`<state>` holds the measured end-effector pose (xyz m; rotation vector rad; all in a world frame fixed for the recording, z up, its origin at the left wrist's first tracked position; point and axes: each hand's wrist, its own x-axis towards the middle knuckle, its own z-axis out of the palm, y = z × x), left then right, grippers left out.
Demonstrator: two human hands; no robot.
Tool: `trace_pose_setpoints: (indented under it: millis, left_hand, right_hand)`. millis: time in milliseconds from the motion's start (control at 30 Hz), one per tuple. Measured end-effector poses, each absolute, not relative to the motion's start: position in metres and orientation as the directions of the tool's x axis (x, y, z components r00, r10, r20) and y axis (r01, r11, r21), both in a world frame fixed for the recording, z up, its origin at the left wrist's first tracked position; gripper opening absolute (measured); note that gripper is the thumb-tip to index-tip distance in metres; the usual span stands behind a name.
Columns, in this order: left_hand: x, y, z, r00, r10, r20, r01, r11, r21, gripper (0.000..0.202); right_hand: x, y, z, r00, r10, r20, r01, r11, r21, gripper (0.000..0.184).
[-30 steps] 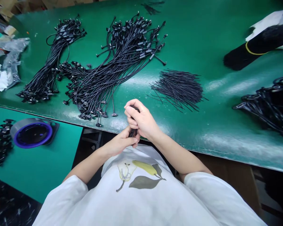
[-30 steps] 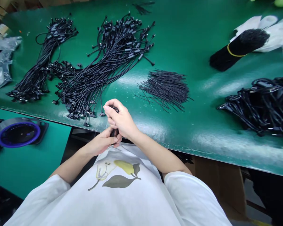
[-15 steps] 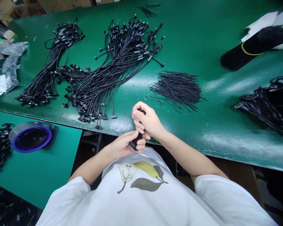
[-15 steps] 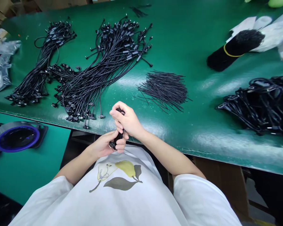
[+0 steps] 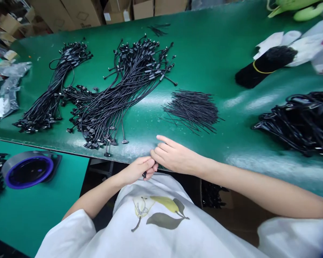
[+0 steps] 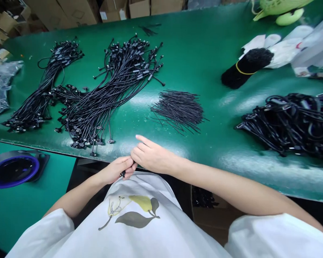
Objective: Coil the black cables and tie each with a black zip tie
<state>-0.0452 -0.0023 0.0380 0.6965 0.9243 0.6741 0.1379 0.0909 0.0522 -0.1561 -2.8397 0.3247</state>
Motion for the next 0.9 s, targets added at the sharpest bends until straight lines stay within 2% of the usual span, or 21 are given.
trace_pose_setpoints:
  millis: [67, 133, 233, 367, 433, 567, 667, 733, 900]
  left_hand:
    - [-0.046, -0.007, 0.042, 0.477, 0.738, -0.478, -0.018, 0.552, 0.834, 0.044]
    - [-0.046, -0.013, 0.047, 0.499, 0.711, -0.495, 0.163, 0.484, 0.860, 0.041]
    - [-0.047, -0.018, 0.051, 0.515, 0.684, -0.517, 0.333, 0.396, 0.856, 0.039]
    - [-0.044, -0.018, 0.044, 0.426, 0.771, -0.473, 0.512, 0.226, 0.829, 0.034]
    - [-0.042, -0.015, 0.039, 0.397, 0.787, -0.472, 0.555, 0.203, 0.806, 0.033]
    - [-0.035, -0.006, 0.034, 0.433, 0.785, -0.443, 0.583, 0.131, 0.802, 0.034]
    - [-0.031, -0.001, 0.034, 0.416, 0.804, -0.424, 0.616, 0.094, 0.782, 0.035]
    - [-0.028, 0.000, 0.034, 0.409, 0.813, -0.415, 0.626, 0.081, 0.776, 0.036]
    - [-0.027, -0.007, 0.032, 0.496, 0.773, -0.396, 0.612, 0.012, 0.790, 0.034]
  right_hand:
    - [0.143, 0.080, 0.048, -0.977, 0.055, 0.205, 0.038, 0.996, -0.087, 0.029]
    - [0.149, 0.068, 0.048, -0.980, 0.033, 0.194, 0.027, 0.999, -0.033, 0.027]
    - [0.155, 0.056, 0.051, -0.981, 0.065, 0.181, 0.052, 0.996, -0.077, 0.028]
    - [0.152, 0.056, 0.045, -0.980, 0.195, 0.045, 0.181, 0.960, -0.213, 0.027]
    - [0.150, 0.060, 0.039, -0.979, 0.205, 0.015, 0.197, 0.957, -0.213, 0.023]
    - [0.153, 0.065, 0.029, -0.992, 0.120, 0.047, 0.113, 0.985, -0.130, 0.025]
    - [0.158, 0.070, 0.024, -0.987, 0.153, 0.046, 0.146, 0.982, -0.121, 0.029]
    - [0.160, 0.072, 0.022, -0.983, 0.178, 0.033, 0.170, 0.970, -0.172, 0.031]
    - [0.167, 0.070, 0.022, -0.983, 0.181, -0.033, 0.180, 0.905, -0.384, 0.037]
